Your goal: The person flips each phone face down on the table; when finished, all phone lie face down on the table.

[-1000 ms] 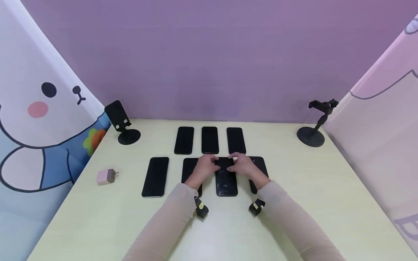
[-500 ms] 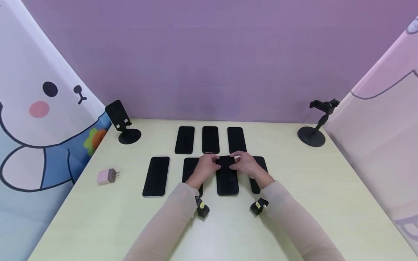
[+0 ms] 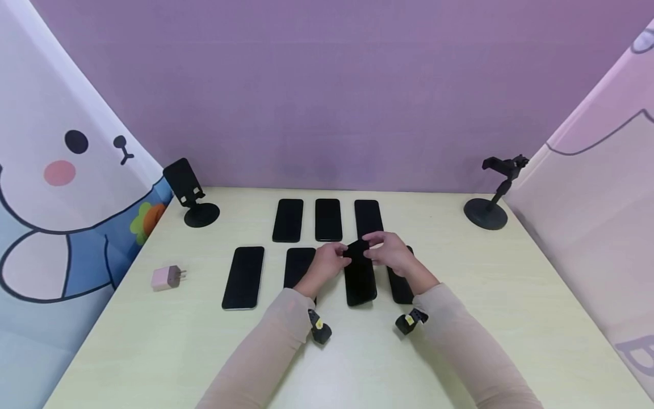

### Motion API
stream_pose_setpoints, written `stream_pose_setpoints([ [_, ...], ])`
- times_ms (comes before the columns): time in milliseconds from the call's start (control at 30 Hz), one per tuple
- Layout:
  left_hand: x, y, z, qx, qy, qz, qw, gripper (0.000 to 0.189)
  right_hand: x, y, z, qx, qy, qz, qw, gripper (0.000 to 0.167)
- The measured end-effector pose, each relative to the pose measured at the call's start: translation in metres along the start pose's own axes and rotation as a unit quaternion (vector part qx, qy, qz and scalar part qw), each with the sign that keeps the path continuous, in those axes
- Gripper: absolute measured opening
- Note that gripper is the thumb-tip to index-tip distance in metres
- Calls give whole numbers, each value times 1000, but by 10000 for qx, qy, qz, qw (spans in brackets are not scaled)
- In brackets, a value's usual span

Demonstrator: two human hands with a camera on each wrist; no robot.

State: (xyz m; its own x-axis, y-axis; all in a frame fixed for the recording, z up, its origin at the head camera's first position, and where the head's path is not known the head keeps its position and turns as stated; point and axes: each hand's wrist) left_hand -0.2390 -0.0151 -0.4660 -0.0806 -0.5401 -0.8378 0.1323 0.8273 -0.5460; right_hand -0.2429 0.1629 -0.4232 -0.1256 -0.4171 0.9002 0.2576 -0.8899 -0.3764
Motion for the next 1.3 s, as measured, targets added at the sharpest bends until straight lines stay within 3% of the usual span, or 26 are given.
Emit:
stream_pose_setpoints([
  [300, 2, 5, 2, -45, 52, 587, 9983, 29, -2, -4, 0, 40, -167, -324, 9993, 40],
  [433, 0, 6, 2, -32, -38, 1196, 9928, 31, -1, -3, 1, 119, -278, -552, 9980, 39],
  [733, -7, 7, 5, -75, -333, 2877, 9571, 33, 1, 3, 2, 277, -423, -1136, 9922, 36],
  [967, -8, 8, 4, -422, -231, 3405, 9390, 33, -1, 10, -1, 339, -550, -1210, 9905, 37],
  [1100, -9, 9, 4, -418, -230, 3724, 9268, 36, -5, 12, -3, 375, -564, -1287, 9894, 37],
  [1200, -9, 7, 3, -414, -273, 3769, 9249, 39, -9, 15, -4, 418, -545, -1166, 9908, 36],
  [1300, -9, 5, 4, -467, -316, 3525, 9341, 39, -13, 16, -5, 449, -437, -841, 9945, 35],
])
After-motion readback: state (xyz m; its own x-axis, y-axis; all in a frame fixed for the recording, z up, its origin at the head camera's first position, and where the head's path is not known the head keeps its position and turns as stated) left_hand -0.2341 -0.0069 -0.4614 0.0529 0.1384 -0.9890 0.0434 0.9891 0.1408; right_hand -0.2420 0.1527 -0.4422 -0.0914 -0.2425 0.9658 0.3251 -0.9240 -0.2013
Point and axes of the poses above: each hand's wrist, its own z-axis away from the middle knuckle, its own y-axis out of the palm, x = y × z, and after that the axes turned 1 degree about z, right-handed
